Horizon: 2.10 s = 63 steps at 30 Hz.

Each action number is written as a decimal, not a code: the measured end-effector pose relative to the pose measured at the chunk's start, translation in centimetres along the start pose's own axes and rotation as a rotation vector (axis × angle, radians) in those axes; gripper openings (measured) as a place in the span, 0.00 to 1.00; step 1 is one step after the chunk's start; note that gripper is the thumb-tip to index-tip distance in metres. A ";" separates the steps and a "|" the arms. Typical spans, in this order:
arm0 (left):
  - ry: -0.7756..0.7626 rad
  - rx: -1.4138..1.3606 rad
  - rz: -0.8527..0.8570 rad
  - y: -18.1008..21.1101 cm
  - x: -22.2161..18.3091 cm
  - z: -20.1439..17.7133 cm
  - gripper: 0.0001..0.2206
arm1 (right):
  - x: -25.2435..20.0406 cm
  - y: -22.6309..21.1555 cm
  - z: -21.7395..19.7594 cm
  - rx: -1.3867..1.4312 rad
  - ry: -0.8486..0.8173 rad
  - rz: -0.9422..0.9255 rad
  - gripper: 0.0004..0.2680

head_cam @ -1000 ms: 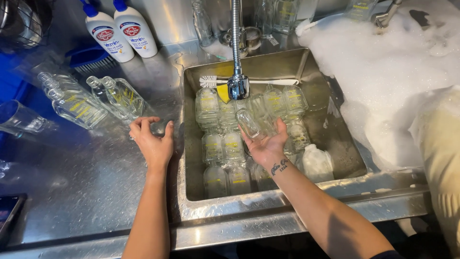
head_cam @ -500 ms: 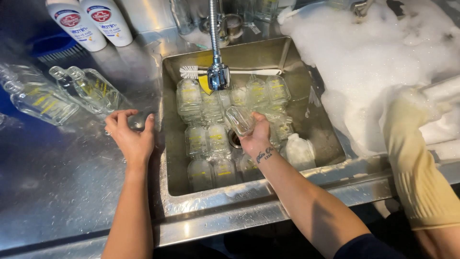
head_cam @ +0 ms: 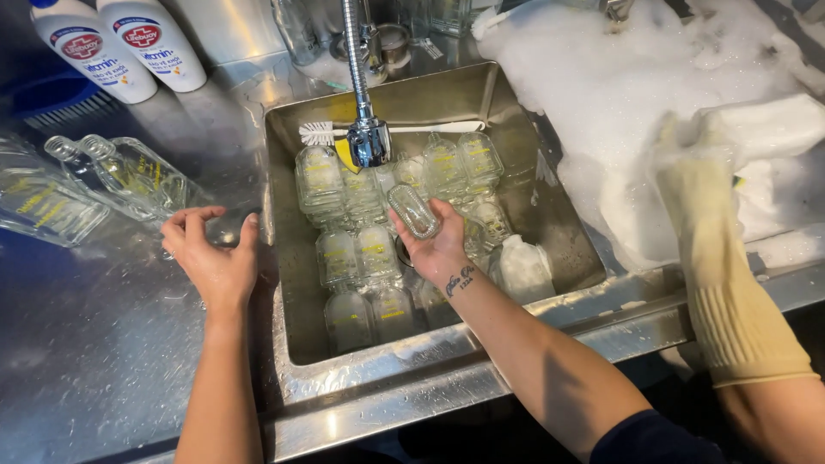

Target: Rinsing glass bottles under a faucet, scrubbing with a brush, and placing them into a plastic crate.

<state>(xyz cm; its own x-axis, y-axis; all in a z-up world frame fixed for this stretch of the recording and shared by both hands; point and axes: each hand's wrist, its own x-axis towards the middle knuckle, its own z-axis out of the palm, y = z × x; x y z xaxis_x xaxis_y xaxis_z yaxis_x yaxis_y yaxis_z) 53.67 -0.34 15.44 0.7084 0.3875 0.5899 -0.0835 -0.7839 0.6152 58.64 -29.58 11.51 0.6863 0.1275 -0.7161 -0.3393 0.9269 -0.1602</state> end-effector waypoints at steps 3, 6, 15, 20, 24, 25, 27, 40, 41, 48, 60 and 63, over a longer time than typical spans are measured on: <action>-0.010 -0.012 0.026 1.3 0.1 -0.1 0.19 | 0.1 0.2 0.1 -0.028 -0.026 0.011 0.12; -0.107 -0.105 0.083 5.2 -0.9 0.1 0.23 | 1.6 0.5 -0.7 -0.011 -0.032 0.040 0.12; -0.640 -0.550 -0.616 12.9 -4.8 5.2 0.47 | -1.9 -1.8 2.7 -0.871 -0.282 0.318 0.15; -0.452 -0.726 -0.597 9.1 -3.8 5.6 0.35 | 6.8 -9.5 1.9 -2.195 0.076 -0.260 0.38; -0.422 -0.828 -0.731 11.1 -3.1 5.0 0.36 | 14.5 -10.4 -4.8 -2.404 0.124 -0.241 0.39; -0.449 -0.864 -0.803 11.3 -3.1 5.0 0.40 | 16.3 -10.4 -6.4 -2.550 0.146 -0.274 0.46; -0.462 -0.910 -0.869 11.6 -2.8 5.0 0.44 | 18.7 -10.7 -7.7 -2.705 0.167 -0.329 0.52; -0.548 -0.967 -1.067 12.8 -1.7 3.1 0.40 | 11.5 -6.9 -4.0 -2.010 -0.426 -0.208 0.34; -0.542 -0.971 -1.059 13.0 -1.6 3.0 0.40 | 9.2 -6.0 -2.4 -1.694 -0.496 -0.250 0.27; -0.558 -1.163 -1.221 12.2 -2.5 4.4 0.52 | 10.1 -8.4 9.0 -0.991 -0.905 -0.230 0.26; -0.539 -1.435 -1.277 11.7 -2.5 5.5 0.57 | 4.7 -2.5 25.2 -2.563 -0.379 -0.567 0.51; -0.613 -1.279 -1.390 13.1 -1.7 3.6 0.59 | 4.4 -4.8 21.0 -2.528 -0.472 -0.737 0.49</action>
<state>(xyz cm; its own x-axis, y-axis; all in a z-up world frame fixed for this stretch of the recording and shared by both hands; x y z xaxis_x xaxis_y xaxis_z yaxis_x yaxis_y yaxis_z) 53.94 -13.05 20.62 0.7980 -0.0911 -0.5957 0.4734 0.7064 0.5262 76.78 -26.07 23.40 0.8502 0.4815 -0.2128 0.3706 -0.8345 -0.4077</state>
